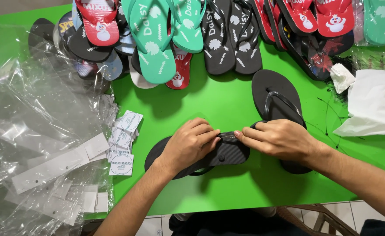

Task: Trimming excess plastic material from the straps of flip-flops using scissors at a finishing station.

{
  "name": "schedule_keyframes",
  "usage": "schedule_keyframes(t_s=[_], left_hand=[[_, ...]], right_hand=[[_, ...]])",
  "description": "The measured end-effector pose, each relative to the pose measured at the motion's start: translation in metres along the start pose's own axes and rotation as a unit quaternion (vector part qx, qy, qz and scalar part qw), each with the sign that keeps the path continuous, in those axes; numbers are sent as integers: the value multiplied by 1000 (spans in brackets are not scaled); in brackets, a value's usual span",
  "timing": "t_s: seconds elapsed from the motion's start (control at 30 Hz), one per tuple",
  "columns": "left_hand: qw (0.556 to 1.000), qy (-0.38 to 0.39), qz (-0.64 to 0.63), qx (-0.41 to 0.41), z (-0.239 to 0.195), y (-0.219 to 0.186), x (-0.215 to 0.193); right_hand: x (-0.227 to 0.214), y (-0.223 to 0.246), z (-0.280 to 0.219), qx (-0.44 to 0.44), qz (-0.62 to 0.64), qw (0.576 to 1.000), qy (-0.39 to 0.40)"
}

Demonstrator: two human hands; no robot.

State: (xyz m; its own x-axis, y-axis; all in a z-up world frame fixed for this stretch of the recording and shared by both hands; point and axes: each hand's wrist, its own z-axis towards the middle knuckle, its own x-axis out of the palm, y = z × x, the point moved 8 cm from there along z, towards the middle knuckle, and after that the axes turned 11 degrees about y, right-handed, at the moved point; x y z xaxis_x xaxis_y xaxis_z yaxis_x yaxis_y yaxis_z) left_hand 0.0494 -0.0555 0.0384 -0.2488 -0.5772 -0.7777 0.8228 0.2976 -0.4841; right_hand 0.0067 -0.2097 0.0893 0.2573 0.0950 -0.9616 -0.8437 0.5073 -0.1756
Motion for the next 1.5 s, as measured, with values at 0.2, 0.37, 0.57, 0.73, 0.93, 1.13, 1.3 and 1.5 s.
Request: schedule_keyframes(t_s=[0.2,0.37,0.57,0.73,0.93,1.13,1.3,1.5], left_hand=[[1000,4,10,2,-1,0,1],[1000,5,12,4,-1,-1,0],[1000,1,8,5,-1,-1,1],[1000,5,10,0,0,-2,2],[1000,19,9,-6,1,-1,2],[1000,5,12,-2,-1,0,2],[1000,-6,18,4,-2,-1,2],[1000,-8,0,3,-1,-1,2]], right_hand=[[-1,5,2,-1,-29,1000,5],[0,10,2,-4,-42,999,1],[6,11,-4,-18,-44,999,-25],[5,2,-6,-6,11,1000,-24],[3,3,-8,0,1,1000,-25],[-4,10,-1,1,-31,999,-29],[3,21,-4,5,-75,996,-36],[-5,12,-6,-2,-45,996,-71]])
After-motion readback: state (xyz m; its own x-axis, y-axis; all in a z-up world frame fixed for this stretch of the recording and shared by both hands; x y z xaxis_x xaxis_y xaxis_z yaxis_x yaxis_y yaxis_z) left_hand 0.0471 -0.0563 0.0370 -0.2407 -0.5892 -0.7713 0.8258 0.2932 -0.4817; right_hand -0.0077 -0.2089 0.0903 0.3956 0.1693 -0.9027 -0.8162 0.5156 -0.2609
